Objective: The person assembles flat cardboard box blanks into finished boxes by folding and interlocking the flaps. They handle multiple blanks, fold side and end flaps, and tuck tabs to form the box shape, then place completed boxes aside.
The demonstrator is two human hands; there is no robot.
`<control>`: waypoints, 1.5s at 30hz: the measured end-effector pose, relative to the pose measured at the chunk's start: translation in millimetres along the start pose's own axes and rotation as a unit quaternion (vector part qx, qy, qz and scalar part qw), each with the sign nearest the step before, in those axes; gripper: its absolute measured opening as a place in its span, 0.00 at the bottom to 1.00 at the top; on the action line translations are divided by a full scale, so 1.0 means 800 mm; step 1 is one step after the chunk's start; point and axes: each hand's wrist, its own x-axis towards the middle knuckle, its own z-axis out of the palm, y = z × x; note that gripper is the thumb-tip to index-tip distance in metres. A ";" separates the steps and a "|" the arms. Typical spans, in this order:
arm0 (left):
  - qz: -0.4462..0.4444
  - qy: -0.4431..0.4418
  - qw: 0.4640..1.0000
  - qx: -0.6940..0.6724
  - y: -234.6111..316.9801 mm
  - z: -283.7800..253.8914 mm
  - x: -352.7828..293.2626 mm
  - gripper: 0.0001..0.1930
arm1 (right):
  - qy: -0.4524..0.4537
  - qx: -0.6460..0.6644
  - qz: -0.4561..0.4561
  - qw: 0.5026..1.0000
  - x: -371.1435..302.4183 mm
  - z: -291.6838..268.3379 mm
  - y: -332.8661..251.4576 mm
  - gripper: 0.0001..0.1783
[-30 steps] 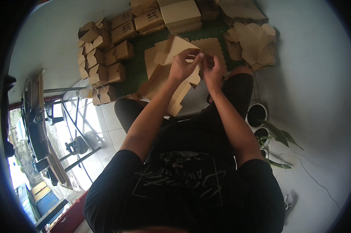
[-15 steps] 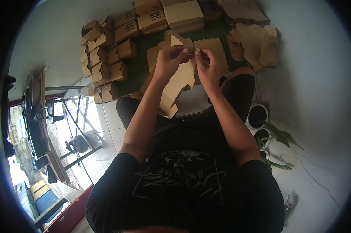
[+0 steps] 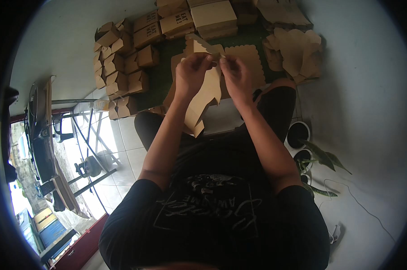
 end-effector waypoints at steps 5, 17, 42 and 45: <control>0.030 0.027 0.999 -0.010 0.005 -0.001 -0.007 0.14 | -0.011 0.036 0.008 0.999 -0.003 0.005 -0.010 0.17; 0.002 0.006 0.999 -0.051 -0.008 -0.016 -0.013 0.14 | -0.042 -0.019 -0.041 0.998 -0.007 0.005 -0.025 0.16; 0.011 0.012 0.991 -0.130 -0.009 -0.014 -0.020 0.13 | -0.048 -0.074 -0.007 0.996 -0.011 0.005 -0.050 0.15; 0.023 0.015 0.993 -0.115 -0.008 -0.014 -0.020 0.12 | -0.039 -0.092 -0.015 0.995 -0.010 0.007 -0.051 0.15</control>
